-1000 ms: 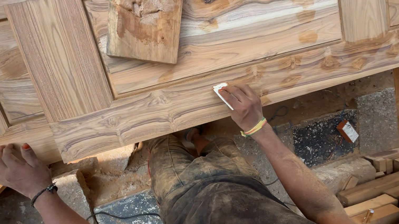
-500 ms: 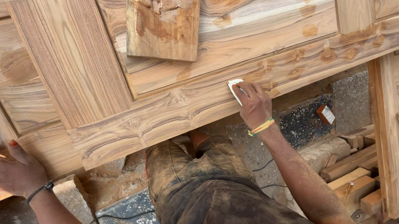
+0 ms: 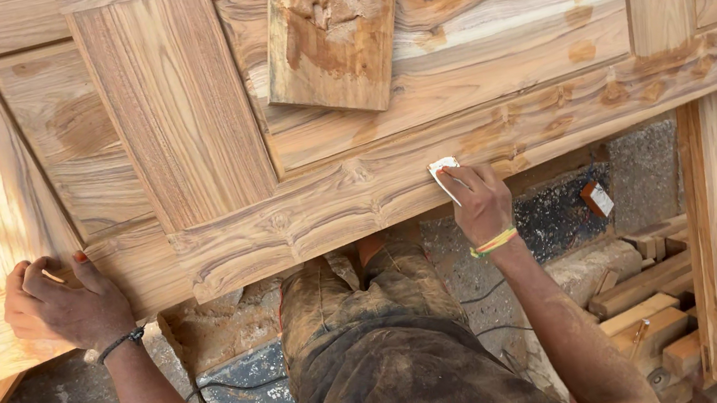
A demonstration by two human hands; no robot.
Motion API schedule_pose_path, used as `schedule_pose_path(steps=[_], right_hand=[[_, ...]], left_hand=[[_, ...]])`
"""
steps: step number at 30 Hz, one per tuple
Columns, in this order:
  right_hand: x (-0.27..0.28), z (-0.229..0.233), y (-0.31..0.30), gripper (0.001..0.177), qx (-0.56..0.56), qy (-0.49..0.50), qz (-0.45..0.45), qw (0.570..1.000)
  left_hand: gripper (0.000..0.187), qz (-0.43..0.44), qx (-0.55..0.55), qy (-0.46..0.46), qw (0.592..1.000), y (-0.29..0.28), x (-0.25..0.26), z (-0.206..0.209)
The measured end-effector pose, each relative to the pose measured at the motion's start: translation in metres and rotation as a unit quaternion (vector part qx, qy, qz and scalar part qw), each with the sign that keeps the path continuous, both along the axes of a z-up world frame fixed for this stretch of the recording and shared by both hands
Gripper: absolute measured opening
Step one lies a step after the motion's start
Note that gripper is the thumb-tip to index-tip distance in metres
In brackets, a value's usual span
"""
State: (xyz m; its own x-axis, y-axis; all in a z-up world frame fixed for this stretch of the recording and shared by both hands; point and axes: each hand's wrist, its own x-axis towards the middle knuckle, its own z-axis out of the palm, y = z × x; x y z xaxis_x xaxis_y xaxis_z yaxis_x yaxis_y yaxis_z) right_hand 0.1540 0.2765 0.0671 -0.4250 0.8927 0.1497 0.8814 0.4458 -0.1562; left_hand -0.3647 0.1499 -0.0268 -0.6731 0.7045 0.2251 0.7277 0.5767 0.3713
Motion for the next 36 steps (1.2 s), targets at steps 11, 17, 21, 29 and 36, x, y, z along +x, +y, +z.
schedule_pose_path(steps=[11, 17, 21, 29, 36], right_hand=[[-0.047, -0.017, -0.019, 0.046, -0.013, -0.002, -0.014, 1.000], [0.005, 0.011, -0.004, 0.028, -0.111, -0.009, -0.156, 0.981], [0.080, -0.005, 0.027, 0.025, -0.099, 0.028, -0.264, 0.959], [0.073, -0.056, 0.057, 0.027, -0.115, -0.003, -0.304, 0.946], [-0.021, -0.031, 0.030, 0.026, -0.154, 0.082, -0.271, 0.947]], left_hand=[[0.033, 0.000, -0.016, -0.004, 1.000, -0.005, -0.002, -0.013], [0.031, -0.006, -0.004, -0.033, 0.999, -0.009, -0.007, -0.021], [0.041, -0.005, 0.034, -0.072, 0.997, -0.003, -0.008, -0.025], [0.045, -0.020, -0.020, 0.006, 1.000, -0.003, -0.009, -0.018], [0.056, -0.018, 0.007, -0.081, 0.997, -0.011, -0.018, -0.040]])
